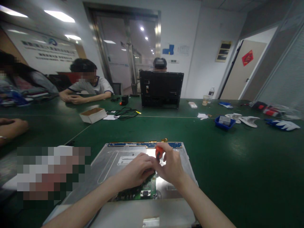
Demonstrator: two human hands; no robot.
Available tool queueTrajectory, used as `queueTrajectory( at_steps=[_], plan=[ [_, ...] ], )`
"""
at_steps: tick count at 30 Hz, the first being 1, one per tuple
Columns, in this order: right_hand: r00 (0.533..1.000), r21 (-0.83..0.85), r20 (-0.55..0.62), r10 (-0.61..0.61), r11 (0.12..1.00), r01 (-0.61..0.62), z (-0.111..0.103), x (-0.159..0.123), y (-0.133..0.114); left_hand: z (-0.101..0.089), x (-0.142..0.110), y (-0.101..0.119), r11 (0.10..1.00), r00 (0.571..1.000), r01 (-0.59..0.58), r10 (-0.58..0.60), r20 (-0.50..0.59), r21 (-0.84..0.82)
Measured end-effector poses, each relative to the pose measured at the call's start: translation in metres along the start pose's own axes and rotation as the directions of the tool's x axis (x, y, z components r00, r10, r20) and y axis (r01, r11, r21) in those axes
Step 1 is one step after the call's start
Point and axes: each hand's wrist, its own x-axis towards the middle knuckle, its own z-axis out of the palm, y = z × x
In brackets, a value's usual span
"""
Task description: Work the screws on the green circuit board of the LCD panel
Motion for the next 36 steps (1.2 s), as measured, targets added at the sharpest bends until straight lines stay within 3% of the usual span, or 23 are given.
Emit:
queueTrajectory(
  at_steps=[9,13,18,28,36],
  plan=[
    [1.000,-0.077,0.023,-0.011,0.997,0.013,-0.0036,0.0050,-0.0028,0.0019,-0.0002,-0.0002,1.000,0.999,-0.017,0.018,-0.035,0.005],
    [0.999,-0.032,0.036,-0.013,0.999,0.014,-0.0042,0.0074,-0.0062,0.0025,-0.0001,-0.0003,0.999,0.998,-0.022,0.024,-0.061,0.028],
    [0.999,0.021,0.037,-0.006,1.000,0.005,-0.0031,0.0055,-0.0059,0.0015,0.0008,-0.0006,1.000,0.999,-0.018,0.019,-0.026,0.025],
    [1.000,-0.025,-0.016,-0.008,1.000,0.007,0.0009,0.0033,-0.0002,0.0068,-0.0004,-0.0042,1.000,0.999,-0.012,0.013,-0.031,0.029],
    [0.999,-0.041,0.035,-0.015,0.999,0.017,-0.0022,0.0051,-0.0042,0.0061,-0.0003,-0.0021,1.000,1.000,-0.003,0.004,-0.026,0.029]
  ],
)
